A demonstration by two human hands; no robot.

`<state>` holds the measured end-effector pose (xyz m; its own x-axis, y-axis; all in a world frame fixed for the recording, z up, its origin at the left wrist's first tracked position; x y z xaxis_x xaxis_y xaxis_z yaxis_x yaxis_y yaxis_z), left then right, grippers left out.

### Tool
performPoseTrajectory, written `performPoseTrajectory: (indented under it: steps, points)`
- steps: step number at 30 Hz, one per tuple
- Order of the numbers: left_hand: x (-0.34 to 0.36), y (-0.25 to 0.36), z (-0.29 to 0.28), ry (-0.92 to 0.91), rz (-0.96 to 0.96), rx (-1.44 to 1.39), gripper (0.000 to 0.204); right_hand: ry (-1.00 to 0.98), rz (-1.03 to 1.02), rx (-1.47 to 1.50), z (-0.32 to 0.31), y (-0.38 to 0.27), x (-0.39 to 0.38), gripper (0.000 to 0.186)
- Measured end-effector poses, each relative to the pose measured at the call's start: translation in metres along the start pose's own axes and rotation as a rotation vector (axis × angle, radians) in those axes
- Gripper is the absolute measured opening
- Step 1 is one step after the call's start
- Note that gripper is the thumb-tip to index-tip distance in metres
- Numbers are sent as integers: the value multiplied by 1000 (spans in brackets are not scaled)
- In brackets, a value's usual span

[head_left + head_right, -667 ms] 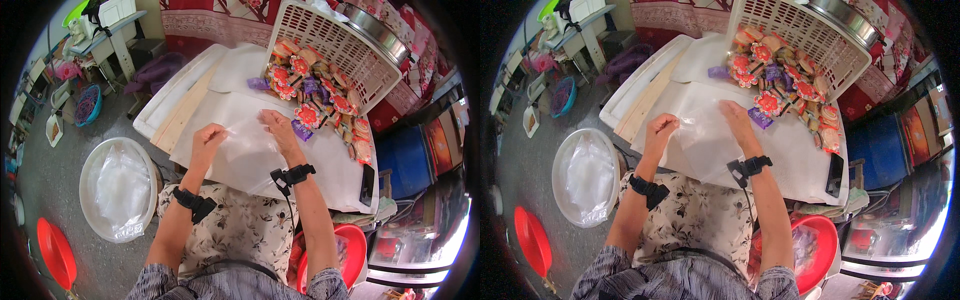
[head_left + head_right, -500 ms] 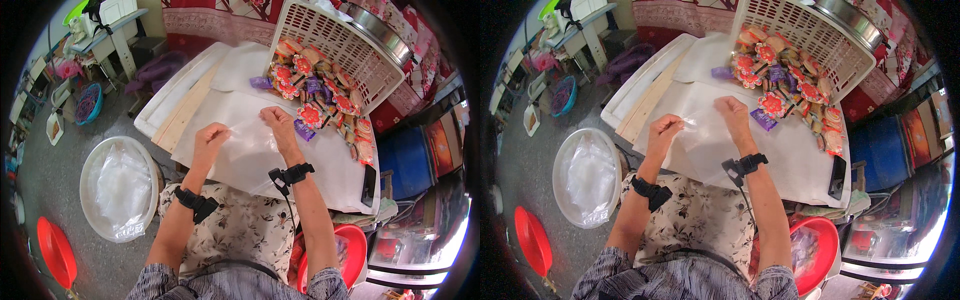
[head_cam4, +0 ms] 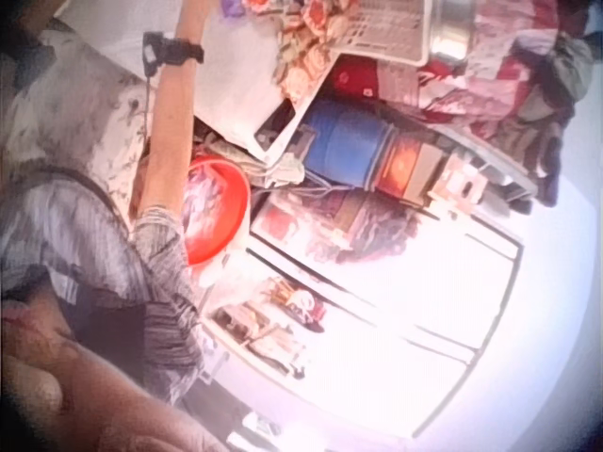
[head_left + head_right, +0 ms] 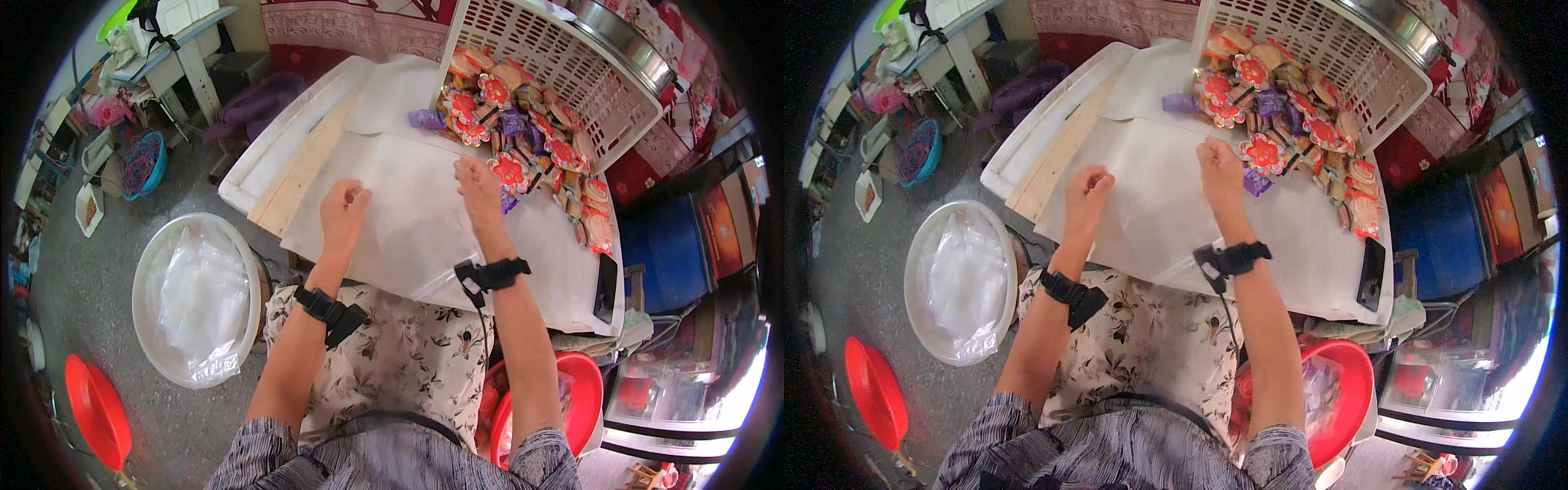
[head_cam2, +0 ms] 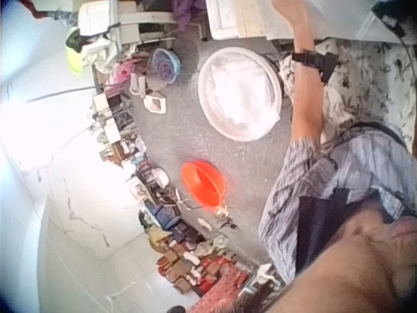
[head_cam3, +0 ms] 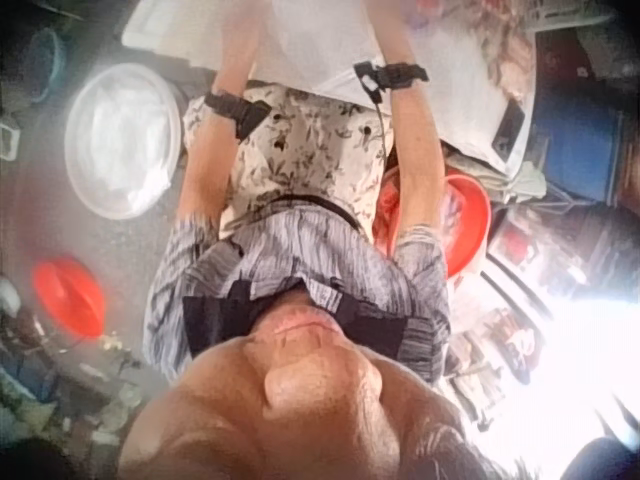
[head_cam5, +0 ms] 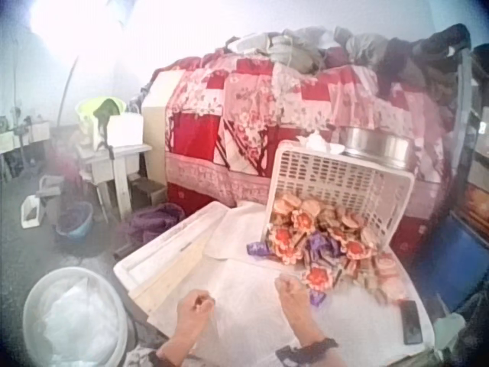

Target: The person places colorful packets of food into clear plastic bags by hand and then drops the filled bags into a red bucket.

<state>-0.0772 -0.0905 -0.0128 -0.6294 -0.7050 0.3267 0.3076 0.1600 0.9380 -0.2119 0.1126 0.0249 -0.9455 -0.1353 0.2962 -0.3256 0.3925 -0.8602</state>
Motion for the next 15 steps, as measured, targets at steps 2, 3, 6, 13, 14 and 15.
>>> performPoseTrajectory:
  steps: [2, 3, 6, 13, 14, 15]
  points:
    - [-7, 8, 5, 122, 308, 267, 13, -34, -21, -147, -29, 14, -10, 25]
    - [-7, 34, 10, 121, 444, 356, 14, -47, -33, -206, -47, 23, -17, 25]
    - [-20, 40, 11, -327, 148, 162, 19, -97, 56, -288, -83, 40, -55, 25]
    - [-93, 55, 39, -1009, 178, 192, 23, -24, 113, -205, -108, 55, -105, 22]
    - [-96, 57, 42, -980, 234, 227, 23, -9, 105, -205, -108, 54, -106, 21]
    - [-99, 57, 44, -950, 290, 262, 24, 4, 96, -205, -107, 53, -107, 20]
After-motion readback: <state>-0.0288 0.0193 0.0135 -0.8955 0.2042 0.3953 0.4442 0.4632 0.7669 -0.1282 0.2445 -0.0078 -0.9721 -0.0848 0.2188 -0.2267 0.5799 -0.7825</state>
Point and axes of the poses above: each hand's wrist, its own x-axis towards the middle knuckle, its own z-axis out of the palm, y = z × x, the point moved 3 cm from there along x, towards the middle knuckle, and after that the axes turned 12 degrees about -x, right-handed, at the moved point
